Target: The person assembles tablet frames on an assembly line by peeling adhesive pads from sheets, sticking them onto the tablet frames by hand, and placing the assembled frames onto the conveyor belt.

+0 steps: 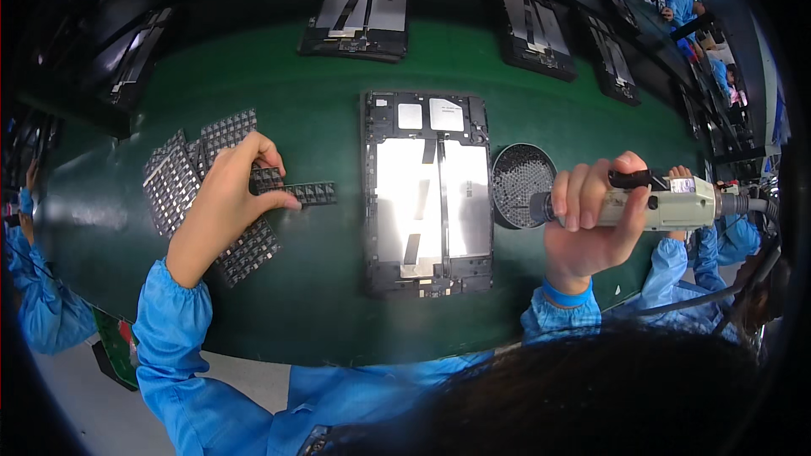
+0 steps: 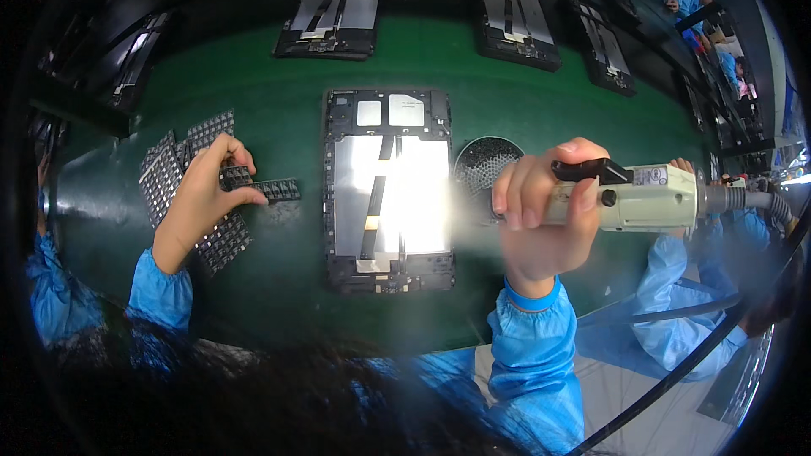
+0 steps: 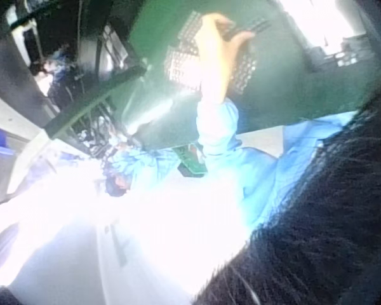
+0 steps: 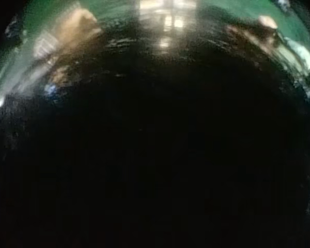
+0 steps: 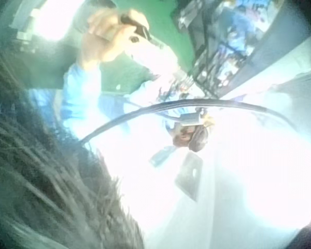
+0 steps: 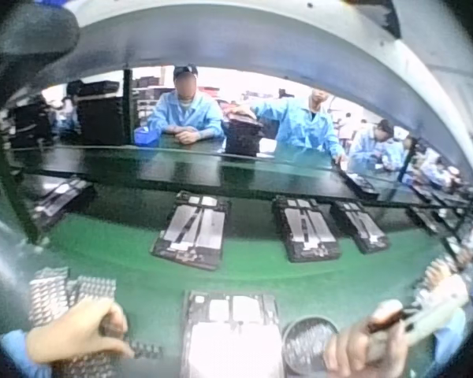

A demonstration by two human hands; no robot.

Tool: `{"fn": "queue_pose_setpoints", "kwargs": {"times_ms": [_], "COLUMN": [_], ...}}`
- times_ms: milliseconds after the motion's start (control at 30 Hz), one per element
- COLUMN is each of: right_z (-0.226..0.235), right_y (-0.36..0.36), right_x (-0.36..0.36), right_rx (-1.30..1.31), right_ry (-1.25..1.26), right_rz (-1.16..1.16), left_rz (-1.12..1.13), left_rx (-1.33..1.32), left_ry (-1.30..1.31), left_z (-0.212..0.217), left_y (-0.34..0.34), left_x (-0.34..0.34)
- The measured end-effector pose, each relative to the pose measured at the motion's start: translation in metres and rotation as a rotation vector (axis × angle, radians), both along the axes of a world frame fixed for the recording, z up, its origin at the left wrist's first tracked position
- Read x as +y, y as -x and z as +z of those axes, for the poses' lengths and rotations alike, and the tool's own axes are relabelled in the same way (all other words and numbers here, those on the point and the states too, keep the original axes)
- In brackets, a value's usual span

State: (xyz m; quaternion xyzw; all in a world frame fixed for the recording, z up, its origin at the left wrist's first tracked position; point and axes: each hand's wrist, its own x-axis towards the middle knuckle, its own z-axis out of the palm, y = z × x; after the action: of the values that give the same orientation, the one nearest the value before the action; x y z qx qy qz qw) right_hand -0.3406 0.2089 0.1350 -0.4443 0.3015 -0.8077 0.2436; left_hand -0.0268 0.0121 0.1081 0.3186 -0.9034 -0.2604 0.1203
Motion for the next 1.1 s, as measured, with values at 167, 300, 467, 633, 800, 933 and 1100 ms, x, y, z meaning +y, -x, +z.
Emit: {"fn": "queue_pose_setpoints", "kwargs": {"times_ms": [167, 300, 467, 633, 800, 933, 1100], "right_z": [0.0, -0.001, -0.003, 0.002, 0.001, -0.006, -0.006], "right_y": [-0.014, -0.023, -0.036, -0.05, -0.063, -0.066, -0.068], "right_x": [-0.004, -0.008, -0.018, -0.019, -0.023, -0.032, -0.031], "right_rx": [-0.023, -0.026, -0.017, -0.053, -0.005, 0.078, 0.09], "right_ry": [0.005, 0.01, -0.024, -0.127, -0.148, -0.054, -0.062], "right_rz": [0.047, 0.105, 0.176, 0.214, 0.256, 0.302, 0.339], "left_rz": [0.035, -0.019, 0.051, -0.007, -0.044, -0.007, 0.018], "left_rx": [0.194, 0.211, 0.365, 0.375, 0.326, 0.314, 0.291], "left_ry": [-0.223, 0.33, -0.098, -0.596, -0.471, -0.508, -0.54], "left_z": [-0.005, -0.009, 0.003, 0.007, -0.006, -0.008, -0.007], "left_y": [0.007, 0.012, 0.016, 0.042, 0.042, 0.044, 0.043], "left_x": [0.005, 0.016, 0.037, 0.079, 0.083, 0.084, 0.085]}}
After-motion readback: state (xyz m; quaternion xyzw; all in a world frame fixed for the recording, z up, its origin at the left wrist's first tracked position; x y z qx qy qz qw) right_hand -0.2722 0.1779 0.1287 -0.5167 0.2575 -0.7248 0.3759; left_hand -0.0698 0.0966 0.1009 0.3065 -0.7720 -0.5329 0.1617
